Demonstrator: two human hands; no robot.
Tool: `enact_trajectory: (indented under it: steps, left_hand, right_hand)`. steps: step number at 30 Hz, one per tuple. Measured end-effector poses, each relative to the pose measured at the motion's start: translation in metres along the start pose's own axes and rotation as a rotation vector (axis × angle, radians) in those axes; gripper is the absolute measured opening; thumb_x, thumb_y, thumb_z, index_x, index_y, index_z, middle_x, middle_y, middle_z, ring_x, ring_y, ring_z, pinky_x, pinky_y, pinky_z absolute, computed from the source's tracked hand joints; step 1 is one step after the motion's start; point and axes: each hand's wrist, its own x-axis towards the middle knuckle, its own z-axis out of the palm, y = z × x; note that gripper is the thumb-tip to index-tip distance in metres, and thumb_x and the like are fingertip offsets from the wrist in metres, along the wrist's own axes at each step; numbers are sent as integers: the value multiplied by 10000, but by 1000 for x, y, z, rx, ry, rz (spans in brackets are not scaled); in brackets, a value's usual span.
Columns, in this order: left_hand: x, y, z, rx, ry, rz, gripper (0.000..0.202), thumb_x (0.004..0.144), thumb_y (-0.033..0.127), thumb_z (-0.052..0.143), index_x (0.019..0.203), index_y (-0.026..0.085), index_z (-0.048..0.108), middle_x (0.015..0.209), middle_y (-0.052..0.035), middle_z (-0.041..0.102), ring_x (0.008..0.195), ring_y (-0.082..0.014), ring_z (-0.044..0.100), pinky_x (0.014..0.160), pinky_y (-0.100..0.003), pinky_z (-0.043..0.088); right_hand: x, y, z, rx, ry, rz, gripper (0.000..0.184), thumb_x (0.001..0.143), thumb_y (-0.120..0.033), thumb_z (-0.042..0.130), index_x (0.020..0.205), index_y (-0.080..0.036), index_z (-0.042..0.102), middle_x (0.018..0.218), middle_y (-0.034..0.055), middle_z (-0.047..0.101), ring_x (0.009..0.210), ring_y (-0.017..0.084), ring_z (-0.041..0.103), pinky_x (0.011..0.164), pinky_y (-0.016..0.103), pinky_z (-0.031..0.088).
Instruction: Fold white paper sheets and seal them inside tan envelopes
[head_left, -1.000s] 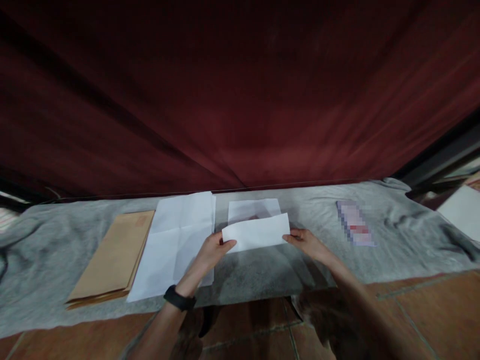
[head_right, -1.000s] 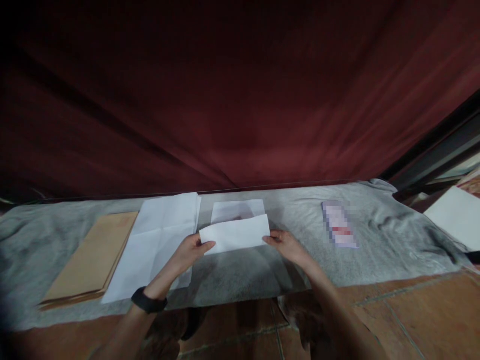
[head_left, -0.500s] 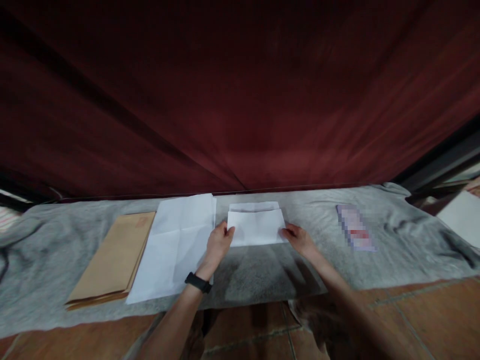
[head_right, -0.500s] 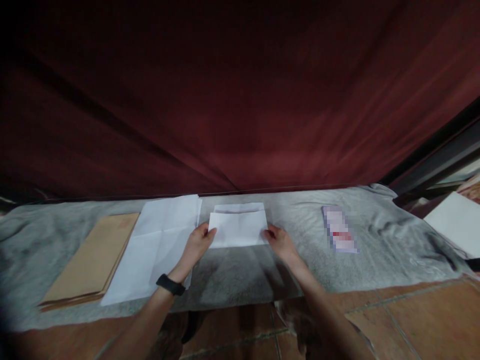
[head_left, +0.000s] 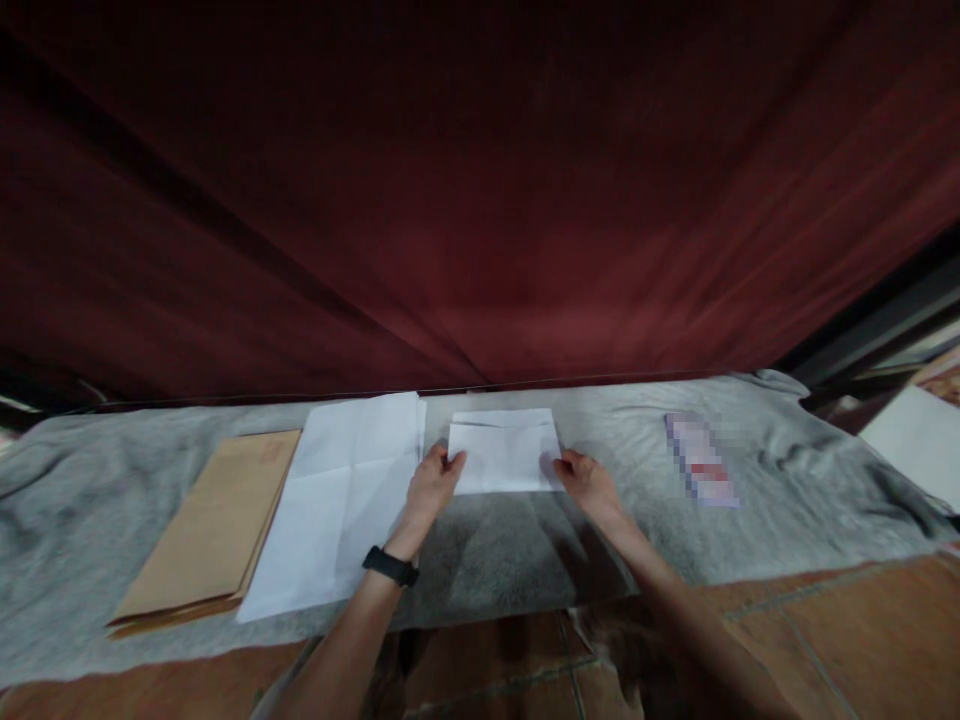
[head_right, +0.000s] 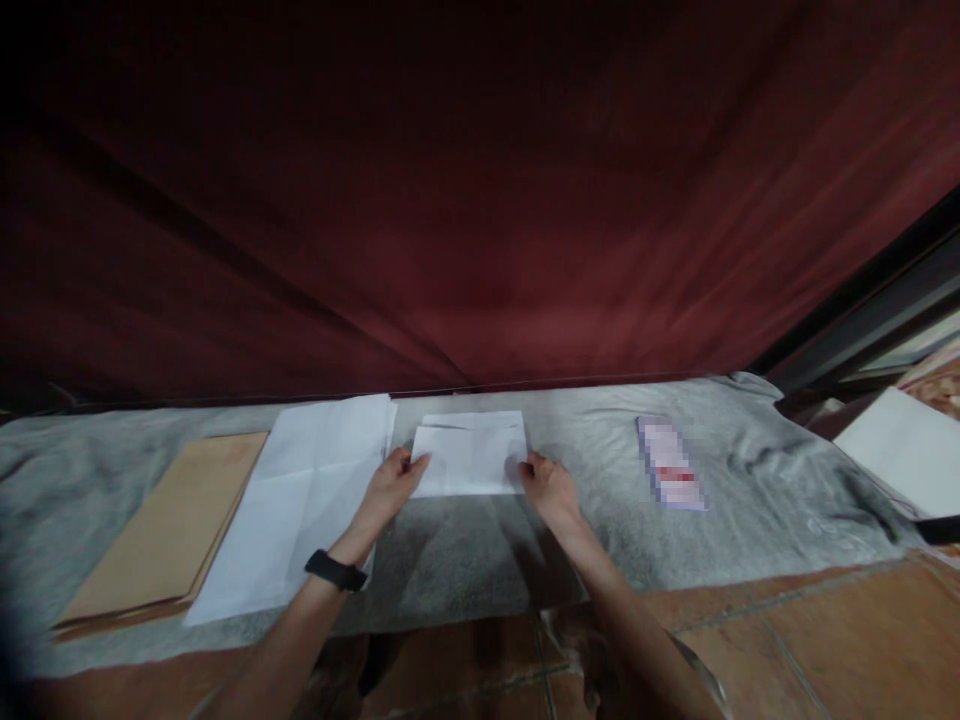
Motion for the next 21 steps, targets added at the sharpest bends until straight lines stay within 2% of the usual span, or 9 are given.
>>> enact_trajectory:
  steps: [5, 9, 14, 17, 21]
  left_hand:
    - [-2, -9, -1, -27, -55, 30, 278, 929, 362, 509, 704, 203, 542, 612, 40, 526, 624, -142, 560, 583, -241, 379]
    - [-3, -3, -2, 50, -45, 13, 251, 946, 304, 482, 735, 202, 571, 635, 21, 573, 658, -152, 584, 612, -250, 386]
    - [-7, 14, -4, 195, -9, -39, 203, 973, 299, 473, 920, 194, 638, 868, -66, 725, 833, -213, 673, 714, -295, 430]
    - [-12, 22, -5, 273, 10, -61, 237, 994, 314, 451, 1058, 186, 640, 992, -111, 752, 926, -245, 700, 776, -321, 455]
    - [-16, 28, -5, 357, 14, -67, 279, 1007, 320, 433, 1146, 178, 630, 1036, -126, 757, 961, -252, 718, 800, -324, 479]
  right_hand:
    - [0, 0, -1, -16, -10, 8, 349, 1027, -358, 410, 1085, -220, 725, 1011, 80, 770, 921, 201, 726, 729, 259, 446]
    - [2, -1, -2, -7, -11, 13, 349, 1032, -362, 408, 1089, -217, 720, 1008, 83, 772, 926, 198, 729, 734, 256, 449]
    - [4, -4, -4, -28, 21, 19, 321, 1039, -364, 428, 1115, -217, 703, 984, 85, 769, 922, 198, 733, 727, 253, 454]
    - [5, -5, -4, -32, 39, 29, 325, 1045, -370, 418, 1132, -217, 691, 984, 94, 766, 912, 206, 735, 731, 264, 466]
    - [8, -6, -3, -42, 44, 36, 344, 1049, -389, 402, 1140, -207, 678, 965, 111, 764, 882, 225, 739, 723, 288, 484]
